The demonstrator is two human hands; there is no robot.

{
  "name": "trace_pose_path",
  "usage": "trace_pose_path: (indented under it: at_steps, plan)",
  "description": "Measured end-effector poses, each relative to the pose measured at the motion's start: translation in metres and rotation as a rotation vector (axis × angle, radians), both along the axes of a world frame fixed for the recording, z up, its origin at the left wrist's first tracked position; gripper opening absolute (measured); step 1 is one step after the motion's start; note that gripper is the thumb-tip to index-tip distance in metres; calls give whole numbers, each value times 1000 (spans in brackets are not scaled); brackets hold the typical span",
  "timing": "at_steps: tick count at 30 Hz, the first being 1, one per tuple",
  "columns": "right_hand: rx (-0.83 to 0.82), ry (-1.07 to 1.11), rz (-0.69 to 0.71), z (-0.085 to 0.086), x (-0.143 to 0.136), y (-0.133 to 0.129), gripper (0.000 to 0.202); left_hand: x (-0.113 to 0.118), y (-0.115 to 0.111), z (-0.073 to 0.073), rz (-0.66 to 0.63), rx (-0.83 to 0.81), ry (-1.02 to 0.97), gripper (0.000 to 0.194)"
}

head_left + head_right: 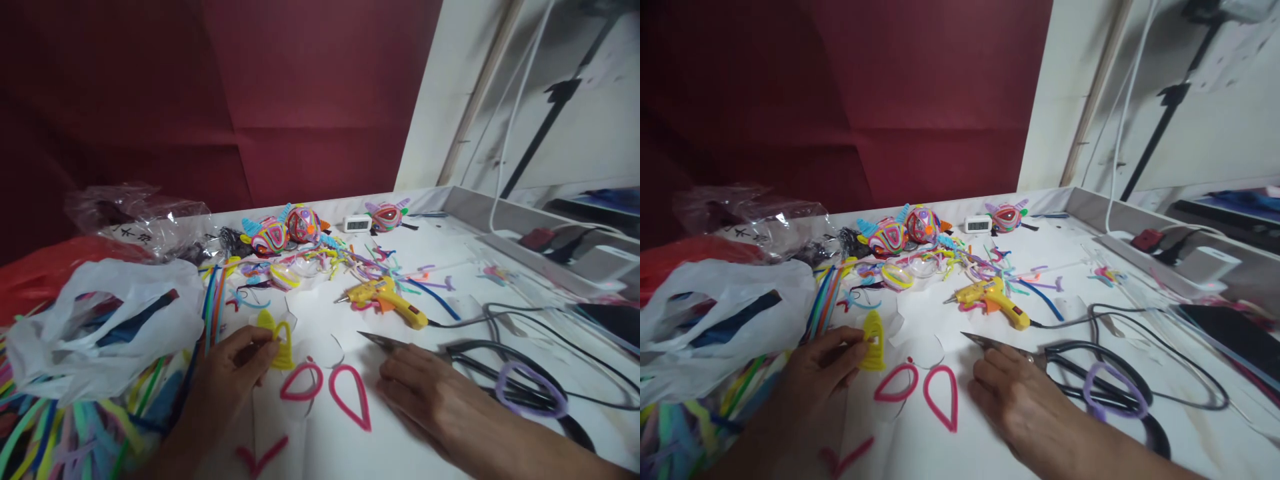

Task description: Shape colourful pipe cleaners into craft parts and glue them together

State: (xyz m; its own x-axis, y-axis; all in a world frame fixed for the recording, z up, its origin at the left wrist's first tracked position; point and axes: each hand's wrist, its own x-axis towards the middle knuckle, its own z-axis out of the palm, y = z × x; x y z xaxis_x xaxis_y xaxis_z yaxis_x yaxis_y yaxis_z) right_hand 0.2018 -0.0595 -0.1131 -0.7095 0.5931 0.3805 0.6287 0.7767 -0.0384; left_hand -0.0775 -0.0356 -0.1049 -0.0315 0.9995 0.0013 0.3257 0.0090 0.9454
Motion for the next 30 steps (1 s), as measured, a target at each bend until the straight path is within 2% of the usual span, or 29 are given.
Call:
trace_pose_path:
  at_steps: [7,15,17,21,30]
  plan:
    - [30,50,6,6,3,-8,27,1,0,4,27,-25,51,24]
    - [-56,51,56,-7,8,-8,25,-4,1,16,134,-39,63,28]
    - [-52,51,61,-7,8,-9,24,-7,1,16,128,-47,80,29]
    - [-55,26,67,-5,6,-11,24,-12,3,15,19,-60,152,25]
    - [-261,71,21,5,-4,-7,25,-12,-1,16,-247,48,341,18]
